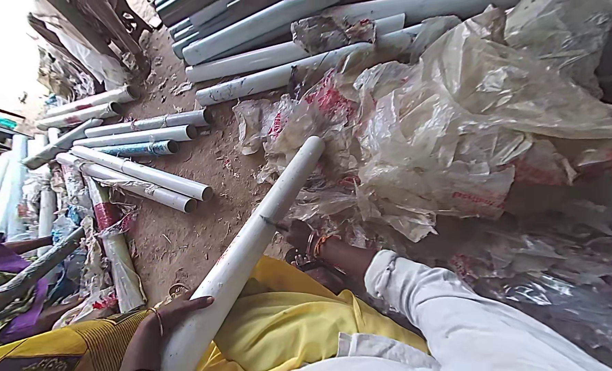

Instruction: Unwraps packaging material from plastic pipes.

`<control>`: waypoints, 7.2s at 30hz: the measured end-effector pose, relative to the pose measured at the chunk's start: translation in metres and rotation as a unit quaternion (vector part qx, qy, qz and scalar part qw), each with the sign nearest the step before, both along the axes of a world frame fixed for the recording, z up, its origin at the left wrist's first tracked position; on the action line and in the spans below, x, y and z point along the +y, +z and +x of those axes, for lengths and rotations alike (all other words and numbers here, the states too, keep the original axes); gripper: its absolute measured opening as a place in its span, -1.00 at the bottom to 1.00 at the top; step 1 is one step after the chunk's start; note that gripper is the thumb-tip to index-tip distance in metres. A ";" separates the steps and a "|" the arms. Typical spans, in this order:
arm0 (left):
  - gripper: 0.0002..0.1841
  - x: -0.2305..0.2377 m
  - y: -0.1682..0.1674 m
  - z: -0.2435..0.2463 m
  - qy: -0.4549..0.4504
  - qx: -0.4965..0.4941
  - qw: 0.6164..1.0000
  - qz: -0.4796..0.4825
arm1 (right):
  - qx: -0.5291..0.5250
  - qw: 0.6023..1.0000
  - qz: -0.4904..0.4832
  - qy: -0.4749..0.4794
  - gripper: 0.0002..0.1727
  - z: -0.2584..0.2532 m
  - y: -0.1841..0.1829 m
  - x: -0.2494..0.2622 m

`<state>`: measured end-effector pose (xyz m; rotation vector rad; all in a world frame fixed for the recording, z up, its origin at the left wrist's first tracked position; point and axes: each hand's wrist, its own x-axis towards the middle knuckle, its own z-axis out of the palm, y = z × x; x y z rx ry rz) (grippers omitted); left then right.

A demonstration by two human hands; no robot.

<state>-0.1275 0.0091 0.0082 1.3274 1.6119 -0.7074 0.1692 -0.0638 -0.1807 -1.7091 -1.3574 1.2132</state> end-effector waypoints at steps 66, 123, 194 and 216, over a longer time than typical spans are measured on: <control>-0.26 -0.001 -0.012 -0.004 -0.036 -0.029 0.999 0.006 | -0.065 0.980 -0.011 0.187 -0.49 -0.013 0.054 -0.006; 0.01 -0.046 -0.008 0.026 -0.182 0.097 0.973 0.109 | -0.107 0.991 -0.078 0.017 -0.50 -0.006 0.046 -0.020; 0.15 -0.054 -0.007 0.035 -0.195 0.108 0.967 0.121 | -0.172 0.963 -0.207 -0.011 -0.48 0.014 0.025 -0.061; -0.42 -0.080 0.006 0.037 -0.105 -0.098 0.948 0.282 | 0.487 0.812 -0.080 -0.312 -0.88 -0.014 0.135 -0.077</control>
